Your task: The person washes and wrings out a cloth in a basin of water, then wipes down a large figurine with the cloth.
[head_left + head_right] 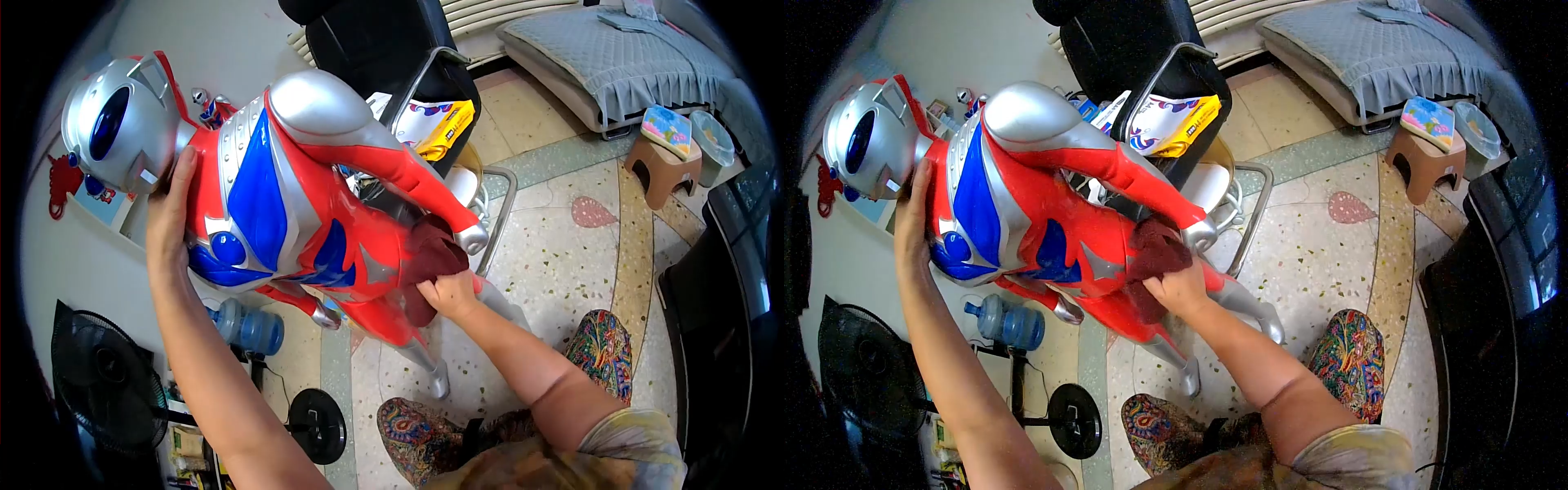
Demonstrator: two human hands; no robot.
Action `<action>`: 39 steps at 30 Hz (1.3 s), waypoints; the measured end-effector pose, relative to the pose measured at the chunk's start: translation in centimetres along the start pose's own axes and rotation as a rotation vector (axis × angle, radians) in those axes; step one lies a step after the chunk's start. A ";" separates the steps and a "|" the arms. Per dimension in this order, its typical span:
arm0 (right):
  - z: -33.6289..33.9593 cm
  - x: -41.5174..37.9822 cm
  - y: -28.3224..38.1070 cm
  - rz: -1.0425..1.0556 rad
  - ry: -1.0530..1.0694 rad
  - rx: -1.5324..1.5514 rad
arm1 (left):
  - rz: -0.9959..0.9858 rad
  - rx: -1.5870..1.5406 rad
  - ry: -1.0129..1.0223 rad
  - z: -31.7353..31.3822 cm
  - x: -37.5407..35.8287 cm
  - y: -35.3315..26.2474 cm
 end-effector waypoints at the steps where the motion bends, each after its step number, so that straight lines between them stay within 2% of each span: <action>1: 0.3 0.1 0.5 -0.007 -0.010 0.020 | 0.014 -0.007 0.000 0.0 -0.1 0.0; 3: 0.4 0.4 1.2 -0.004 -0.026 0.038 | 0.019 -0.018 -0.004 0.1 -0.3 -0.2; 5: -0.5 1.0 1.9 -0.070 0.012 -0.087 | -0.009 0.007 0.005 -0.1 -0.4 -0.4; 8: -2.2 2.4 3.6 -0.062 0.049 -0.147 | 0.018 0.007 0.007 0.1 -0.2 0.0; 10: -2.7 3.9 5.1 0.026 -0.002 -0.164 | 0.009 0.001 -0.004 0.1 -0.4 -0.4; 12: -2.4 3.4 5.1 -0.183 -0.177 0.058 | -0.002 0.032 -0.001 0.1 -1.1 -0.9; 14: -2.4 2.0 3.7 -0.268 -0.053 0.245 | -0.017 -0.002 -0.015 -0.1 -1.2 -1.1; 15: -1.2 1.4 4.2 -0.082 -0.064 0.111 | -0.007 -0.015 0.009 -0.3 -1.4 -1.3; 16: -0.3 0.6 4.5 -0.092 -0.073 0.131 | 0.006 -0.028 0.034 -0.4 -1.6 -1.5; 18: 0.7 -2.0 4.1 0.028 0.105 -0.137 | -0.014 -0.071 0.033 -0.5 -1.5 -1.4; 19: 1.8 -2.4 4.0 0.037 0.108 -0.142 | -0.016 -0.072 0.056 -0.5 -1.3 -1.2; 21: 3.1 -2.2 4.0 0.051 0.333 -0.174 | -0.007 -0.068 0.061 -0.5 -1.0 -1.1; 22: 3.7 -1.3 4.4 0.060 0.332 -0.177 | -0.012 -0.073 0.055 -0.4 -0.8 -1.0; 24: 5.8 2.1 5.3 0.091 -0.041 -0.064 | 0.020 -0.049 0.105 -0.3 -0.6 -0.5; 26: 7.4 5.6 6.5 0.087 -0.208 -0.081 | -0.008 -0.045 0.088 -0.1 -0.4 -0.4; 28: 7.4 8.6 6.1 0.137 -0.202 -0.043 | -0.014 -0.070 0.094 -0.1 -0.4 -0.3; 30: 6.0 10.9 5.5 0.235 -0.156 -0.234 | -0.011 -0.080 0.094 0.0 -0.6 -0.4; 32: 3.9 12.5 3.7 0.203 -0.062 -0.291 | -0.011 -0.079 0.089 -0.1 -1.2 -0.8; 33: 3.4 13.3 2.5 0.215 -0.063 -0.253 | -0.060 -0.066 0.082 -0.1 -1.2 -1.0; 37: 3.6 14.2 1.4 0.257 -0.092 -0.016 | -0.050 -0.057 0.079 -0.2 -0.3 -0.4; 39: 3.8 14.6 0.5 0.236 -0.039 0.057 | -0.070 -0.061 0.090 -0.2 -0.1 -0.3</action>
Point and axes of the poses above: each hand's wrist, its own x-axis towards the middle knuckle, its own z-axis out of the back of the hand, y = z × x, the point moved 3 cm from there along x, towards the middle knuckle, and after that the axes turned 6 degrees about z, right-handed, at the moved point
